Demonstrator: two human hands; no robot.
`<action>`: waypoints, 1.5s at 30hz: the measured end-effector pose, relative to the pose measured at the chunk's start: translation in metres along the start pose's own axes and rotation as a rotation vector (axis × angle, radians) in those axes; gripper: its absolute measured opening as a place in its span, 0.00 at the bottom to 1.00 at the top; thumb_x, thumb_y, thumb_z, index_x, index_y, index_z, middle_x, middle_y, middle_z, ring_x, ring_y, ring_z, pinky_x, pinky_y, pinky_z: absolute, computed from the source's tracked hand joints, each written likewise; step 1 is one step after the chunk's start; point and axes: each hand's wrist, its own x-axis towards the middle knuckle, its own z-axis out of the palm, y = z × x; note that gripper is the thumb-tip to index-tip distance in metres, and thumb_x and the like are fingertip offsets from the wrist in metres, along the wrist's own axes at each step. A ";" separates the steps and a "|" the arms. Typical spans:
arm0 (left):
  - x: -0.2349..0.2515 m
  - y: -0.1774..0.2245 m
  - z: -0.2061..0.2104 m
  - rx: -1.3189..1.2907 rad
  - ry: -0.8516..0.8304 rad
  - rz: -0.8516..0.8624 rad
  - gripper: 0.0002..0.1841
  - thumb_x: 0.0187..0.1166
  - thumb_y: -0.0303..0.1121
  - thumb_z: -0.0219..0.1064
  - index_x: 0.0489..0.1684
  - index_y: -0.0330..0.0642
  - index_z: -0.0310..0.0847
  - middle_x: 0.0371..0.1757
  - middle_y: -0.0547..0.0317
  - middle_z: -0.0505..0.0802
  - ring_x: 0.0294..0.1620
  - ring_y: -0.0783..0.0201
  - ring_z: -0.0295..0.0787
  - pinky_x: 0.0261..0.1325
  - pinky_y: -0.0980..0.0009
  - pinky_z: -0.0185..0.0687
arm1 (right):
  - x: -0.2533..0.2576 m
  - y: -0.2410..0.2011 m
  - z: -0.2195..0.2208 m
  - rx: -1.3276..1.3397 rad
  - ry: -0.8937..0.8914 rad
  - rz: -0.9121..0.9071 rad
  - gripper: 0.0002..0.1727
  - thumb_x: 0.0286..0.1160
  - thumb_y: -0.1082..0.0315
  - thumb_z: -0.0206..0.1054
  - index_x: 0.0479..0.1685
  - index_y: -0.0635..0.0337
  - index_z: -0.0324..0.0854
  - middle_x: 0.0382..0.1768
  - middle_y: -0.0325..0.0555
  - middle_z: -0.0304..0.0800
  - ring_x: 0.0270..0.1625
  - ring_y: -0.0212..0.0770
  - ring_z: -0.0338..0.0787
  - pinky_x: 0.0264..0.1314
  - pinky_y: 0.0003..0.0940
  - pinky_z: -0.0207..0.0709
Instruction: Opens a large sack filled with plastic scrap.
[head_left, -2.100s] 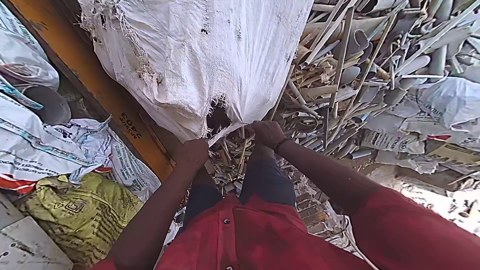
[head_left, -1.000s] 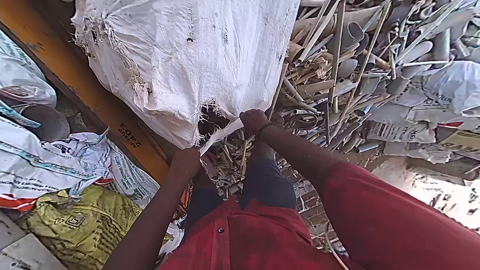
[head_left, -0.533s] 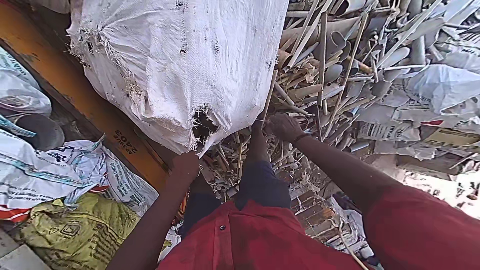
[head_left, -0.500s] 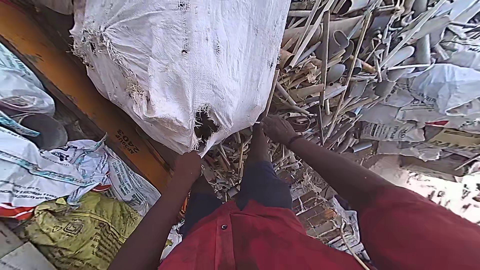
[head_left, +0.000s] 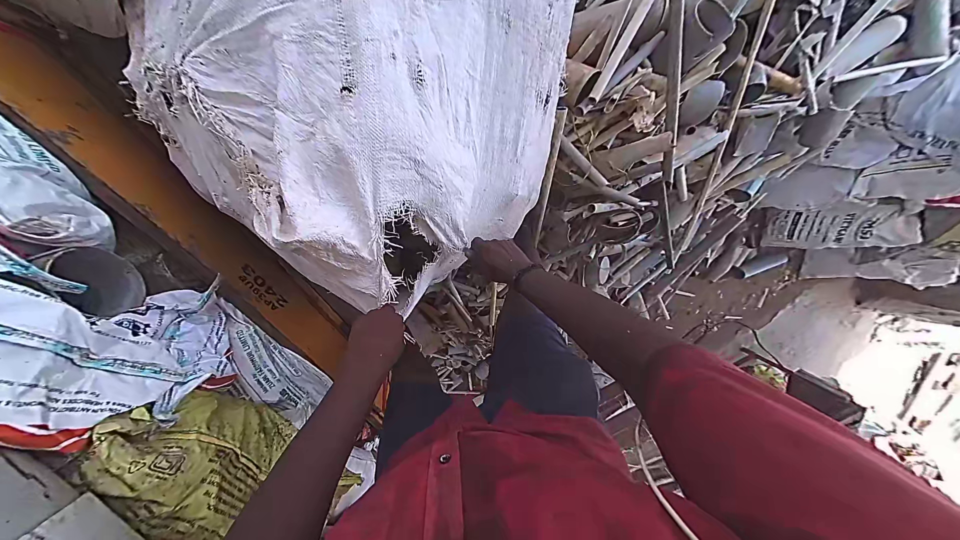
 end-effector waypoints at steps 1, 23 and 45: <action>0.000 0.000 0.000 0.002 -0.001 -0.002 0.16 0.88 0.28 0.54 0.59 0.29 0.85 0.67 0.36 0.88 0.67 0.38 0.86 0.66 0.40 0.81 | 0.004 0.000 -0.001 0.031 0.012 0.023 0.26 0.95 0.50 0.44 0.55 0.64 0.78 0.46 0.63 0.90 0.55 0.65 0.91 0.54 0.64 0.81; -0.003 -0.007 -0.001 -0.037 0.049 0.049 0.16 0.89 0.30 0.55 0.59 0.32 0.86 0.67 0.39 0.88 0.68 0.38 0.86 0.68 0.41 0.79 | 0.015 0.024 -0.011 0.368 -0.069 0.163 0.30 0.95 0.51 0.47 0.46 0.72 0.83 0.50 0.69 0.87 0.59 0.65 0.88 0.61 0.67 0.75; -0.007 0.010 0.003 0.013 0.038 -0.035 0.15 0.85 0.25 0.57 0.59 0.31 0.87 0.70 0.38 0.86 0.71 0.38 0.84 0.70 0.41 0.78 | 0.001 0.002 0.002 0.420 -0.016 0.025 0.31 0.90 0.43 0.54 0.41 0.67 0.84 0.42 0.62 0.88 0.51 0.61 0.89 0.55 0.66 0.77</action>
